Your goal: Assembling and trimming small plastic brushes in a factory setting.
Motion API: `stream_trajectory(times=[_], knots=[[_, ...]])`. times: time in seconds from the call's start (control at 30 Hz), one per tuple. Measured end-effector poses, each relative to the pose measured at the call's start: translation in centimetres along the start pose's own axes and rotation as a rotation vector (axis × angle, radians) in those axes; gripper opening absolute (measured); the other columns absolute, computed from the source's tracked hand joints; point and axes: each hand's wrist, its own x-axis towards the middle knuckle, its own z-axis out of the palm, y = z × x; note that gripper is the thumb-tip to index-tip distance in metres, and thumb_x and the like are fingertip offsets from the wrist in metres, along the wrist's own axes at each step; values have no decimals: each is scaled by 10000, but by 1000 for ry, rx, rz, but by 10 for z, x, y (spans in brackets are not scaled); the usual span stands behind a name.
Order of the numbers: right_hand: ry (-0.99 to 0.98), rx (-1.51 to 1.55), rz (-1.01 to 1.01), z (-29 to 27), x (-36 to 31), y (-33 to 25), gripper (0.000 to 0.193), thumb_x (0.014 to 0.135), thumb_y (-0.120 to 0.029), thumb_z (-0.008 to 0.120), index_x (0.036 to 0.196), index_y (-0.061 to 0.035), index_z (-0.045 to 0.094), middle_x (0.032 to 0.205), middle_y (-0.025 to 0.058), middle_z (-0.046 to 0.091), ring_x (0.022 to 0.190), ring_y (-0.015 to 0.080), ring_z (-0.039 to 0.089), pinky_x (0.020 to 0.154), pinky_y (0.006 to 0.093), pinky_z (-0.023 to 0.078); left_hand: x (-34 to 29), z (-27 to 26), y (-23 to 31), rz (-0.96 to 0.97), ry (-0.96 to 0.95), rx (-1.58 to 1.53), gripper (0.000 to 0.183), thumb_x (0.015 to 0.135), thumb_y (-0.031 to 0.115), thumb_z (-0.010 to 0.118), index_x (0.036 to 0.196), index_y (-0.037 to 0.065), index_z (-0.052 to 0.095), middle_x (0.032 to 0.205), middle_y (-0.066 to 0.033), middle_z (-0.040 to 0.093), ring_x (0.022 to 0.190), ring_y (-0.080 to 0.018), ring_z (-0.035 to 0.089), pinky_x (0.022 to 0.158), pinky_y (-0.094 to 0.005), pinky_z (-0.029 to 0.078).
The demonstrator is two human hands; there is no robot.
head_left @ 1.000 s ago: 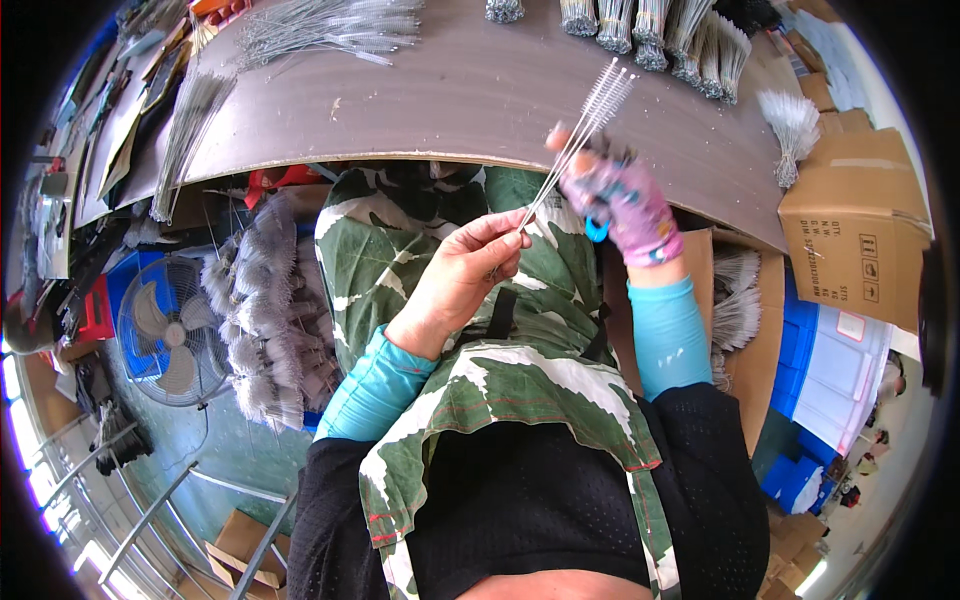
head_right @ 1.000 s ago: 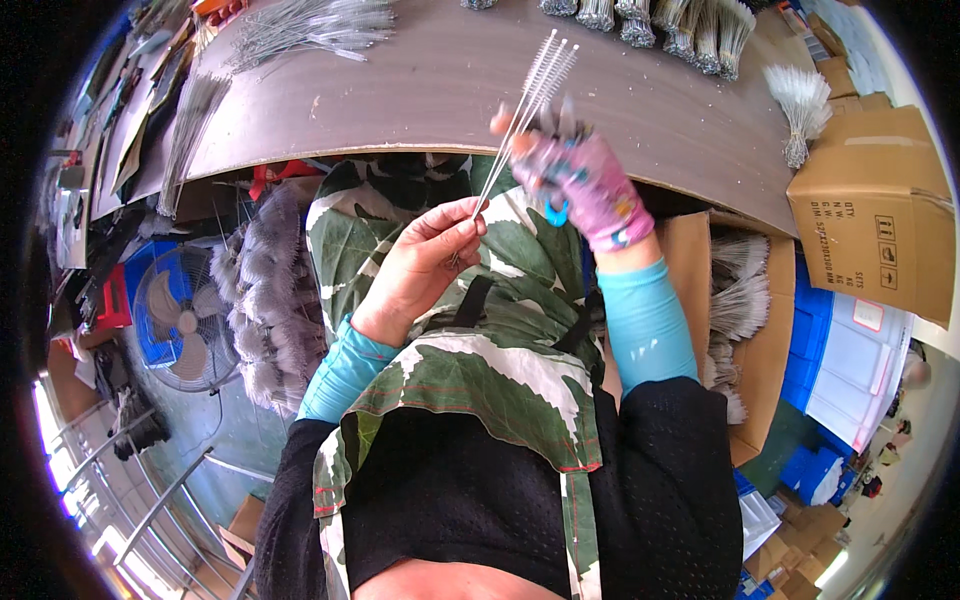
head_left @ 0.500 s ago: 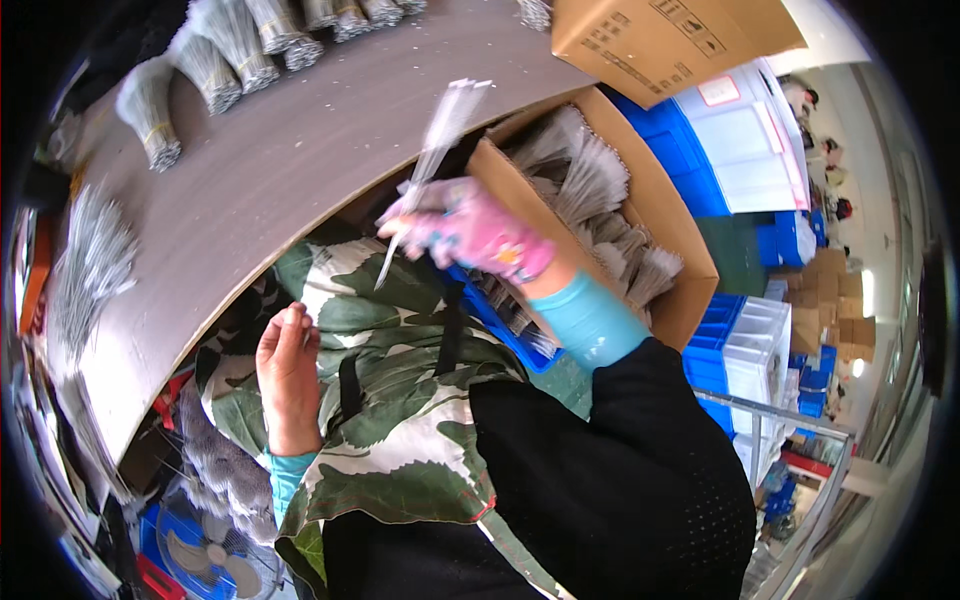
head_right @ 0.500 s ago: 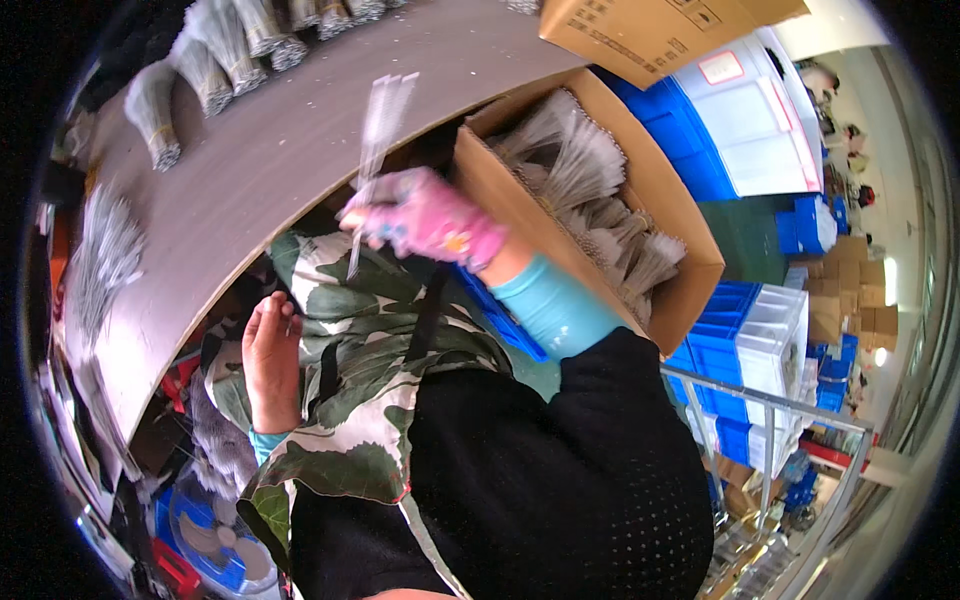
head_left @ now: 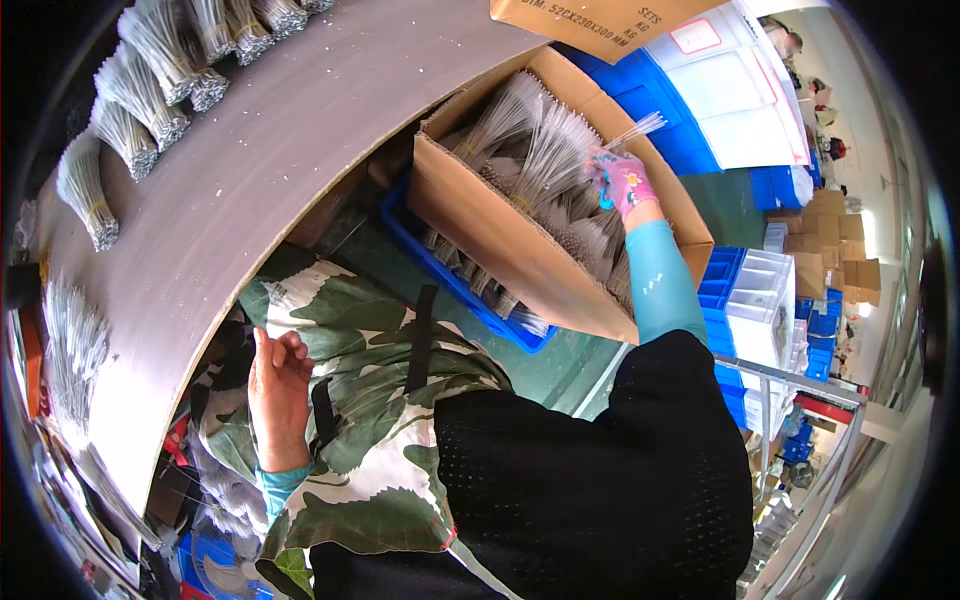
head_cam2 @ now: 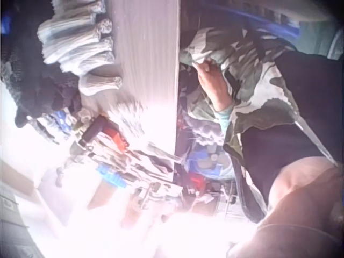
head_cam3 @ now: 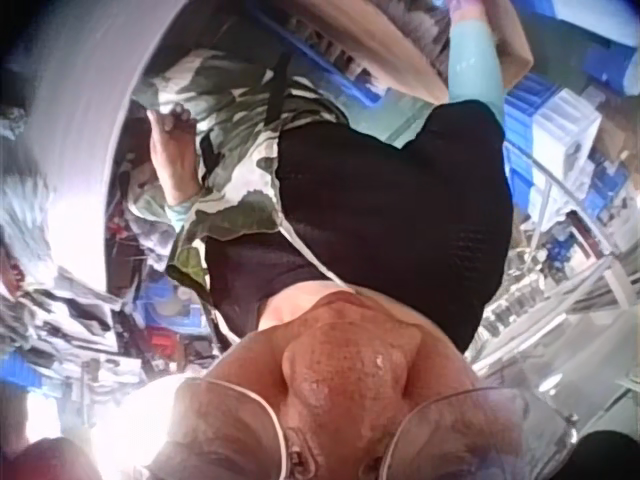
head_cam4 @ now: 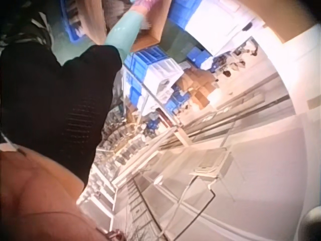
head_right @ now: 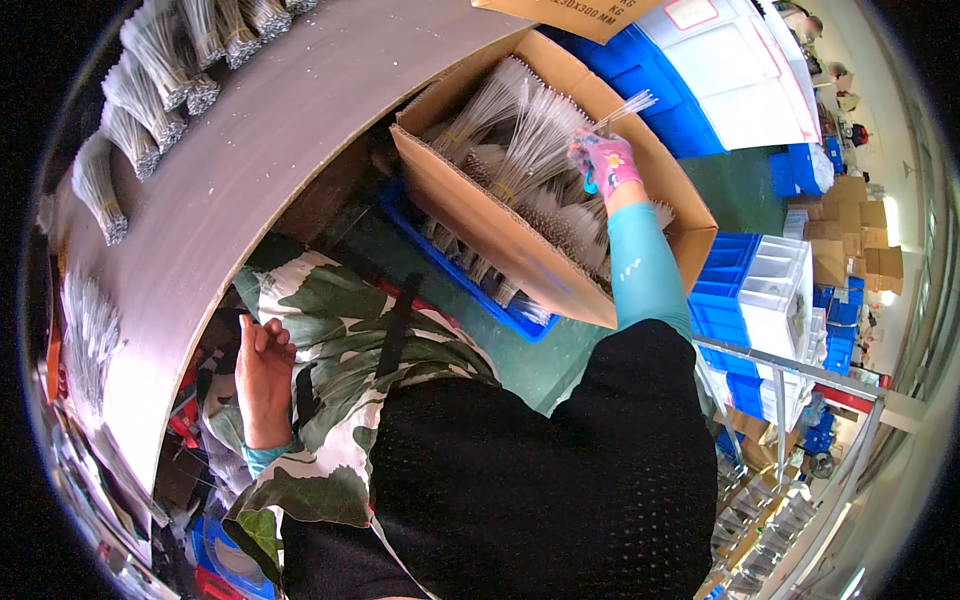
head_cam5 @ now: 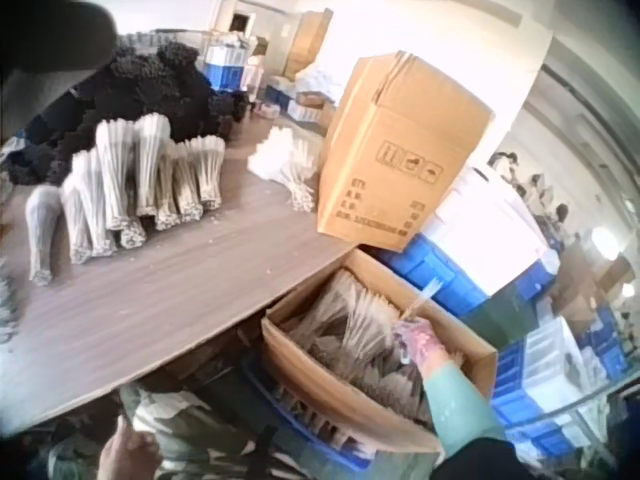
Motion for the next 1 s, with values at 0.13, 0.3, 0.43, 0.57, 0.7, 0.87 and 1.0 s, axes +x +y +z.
stream_trajectory(times=[0.13, 0.3, 0.43, 0.57, 0.7, 0.87, 1.0], knots=[[11, 50, -6, 11, 21, 25, 117, 825, -79, 655, 922, -25, 619, 711, 88, 645, 520, 168, 601, 451, 268, 446, 0, 1, 1, -11, 32, -12, 393, 942, 402, 508, 658, 152, 403, 847, -9, 542, 771, -124, 490, 699, -257, 403], [-111, -97, 44, 27, 21, 41, 171, 819, -63, 655, 972, 7, 622, 782, 86, 653, 586, 167, 635, 450, 262, 429, 4, -3, -6, -33, 37, -41, 386, 949, 380, 502, 657, 144, 407, 837, -27, 577, 762, -123, 516, 682, -260, 417], [-48, -133, 34, 43, 5, 46, 167, 821, -54, 652, 964, 16, 604, 755, 99, 650, 560, 170, 619, 430, 274, 422, 5, -3, -9, -55, 19, -37, 381, 949, 373, 503, 662, 142, 407, 855, -31, 571, 773, -127, 511, 703, -262, 409], [-71, -99, 107, 38, 21, 56, 127, 815, -43, 649, 911, 21, 598, 734, 109, 641, 507, 182, 599, 423, 294, 457, 6, 5, -11, -56, 40, -20, 383, 950, 374, 500, 663, 140, 404, 848, -30, 560, 775, -130, 501, 712, -265, 399], [-41, 43, -101, 47, 7, 48, 137, 817, -34, 649, 933, -30, 576, 695, 63, 593, 470, 173, 557, 427, 295, 461, 2, 4, -11, -63, -9, -56, 381, 951, 365, 499, 663, 137, 402, 845, -32, 556, 771, -134, 492, 706, -269, 393], [56, 214, -313, 37, 28, 66, 177, 838, -20, 626, 988, -84, 559, 730, 26, 576, 455, 147, 539, 409, 289, 458, -5, -13, -12, -86, 64, -49, 378, 953, 352, 499, 661, 133, 400, 845, -30, 552, 768, -134, 490, 699, -268, 391], [154, 170, -397, 29, 18, 52, 123, 856, -90, 633, 924, -62, 535, 685, 34, 584, 476, 150, 580, 416, 269, 470, -9, -17, -11, -110, 60, -64, 393, 950, 360, 505, 643, 135, 410, 854, -20, 552, 761, -135, 493, 691, -259, 408]])
